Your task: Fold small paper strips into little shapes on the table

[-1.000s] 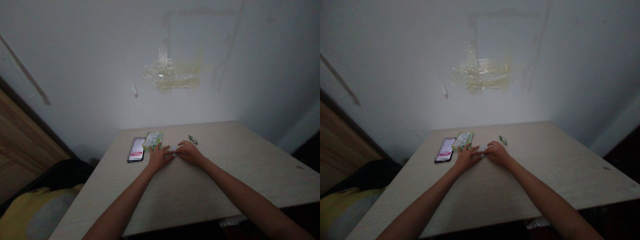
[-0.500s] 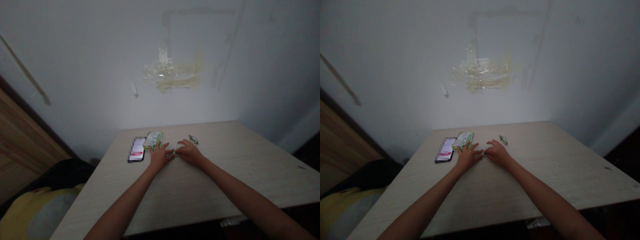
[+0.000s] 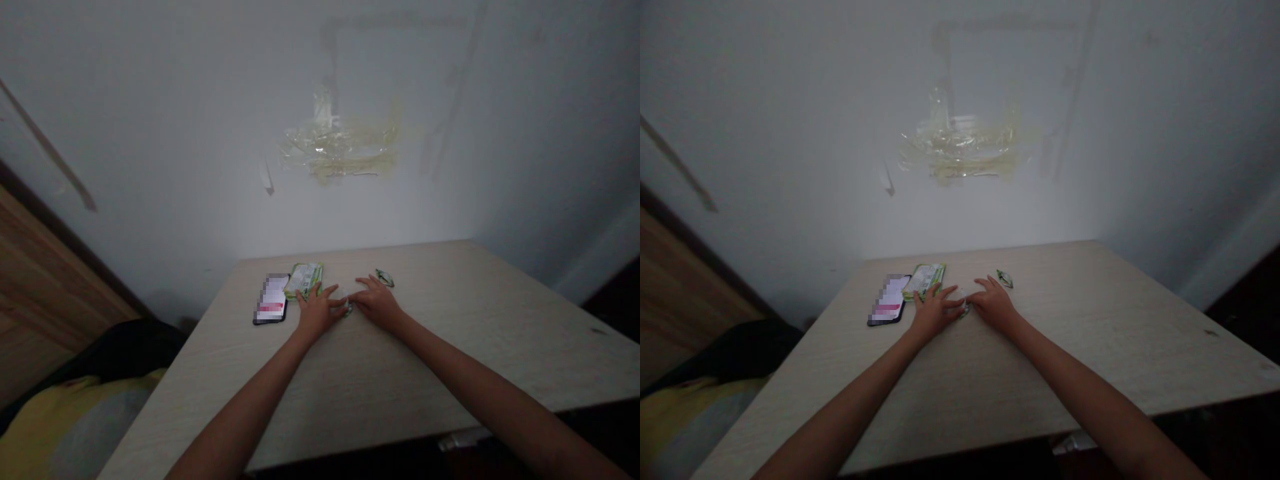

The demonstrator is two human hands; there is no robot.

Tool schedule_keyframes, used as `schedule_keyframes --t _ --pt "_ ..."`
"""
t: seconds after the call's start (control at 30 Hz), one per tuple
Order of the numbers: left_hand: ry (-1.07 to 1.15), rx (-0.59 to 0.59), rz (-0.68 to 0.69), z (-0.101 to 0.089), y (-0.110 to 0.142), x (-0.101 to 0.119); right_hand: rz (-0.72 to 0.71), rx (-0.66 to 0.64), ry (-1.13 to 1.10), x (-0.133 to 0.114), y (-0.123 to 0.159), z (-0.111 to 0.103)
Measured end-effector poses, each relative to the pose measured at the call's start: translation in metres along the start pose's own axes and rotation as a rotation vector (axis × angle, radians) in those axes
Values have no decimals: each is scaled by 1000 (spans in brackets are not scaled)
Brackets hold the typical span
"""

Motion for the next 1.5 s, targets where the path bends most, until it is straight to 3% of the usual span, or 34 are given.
schedule_keyframes --t 0.57,0.8,1.2,1.5 --pt "-5 -19 4 -5 3 6 35 -19 14 2 -6 2" --pt "-52 27 8 -3 5 6 16 42 -38 5 0 4" --pt "-1 -24 8 -3 2 5 20 -40 13 5 -3 7" --pt "-1 31 -23 -7 7 7 24 14 -58 5 -2 3"
Point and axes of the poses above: each hand's wrist, its own y-axis away from the middle knuckle, its own z-axis out of the palm, x = y × z, the point moved 2 cm from there along -y, towards the middle knuckle, and after that the axes turned 14 degrees about y, right-handed, at the moved point
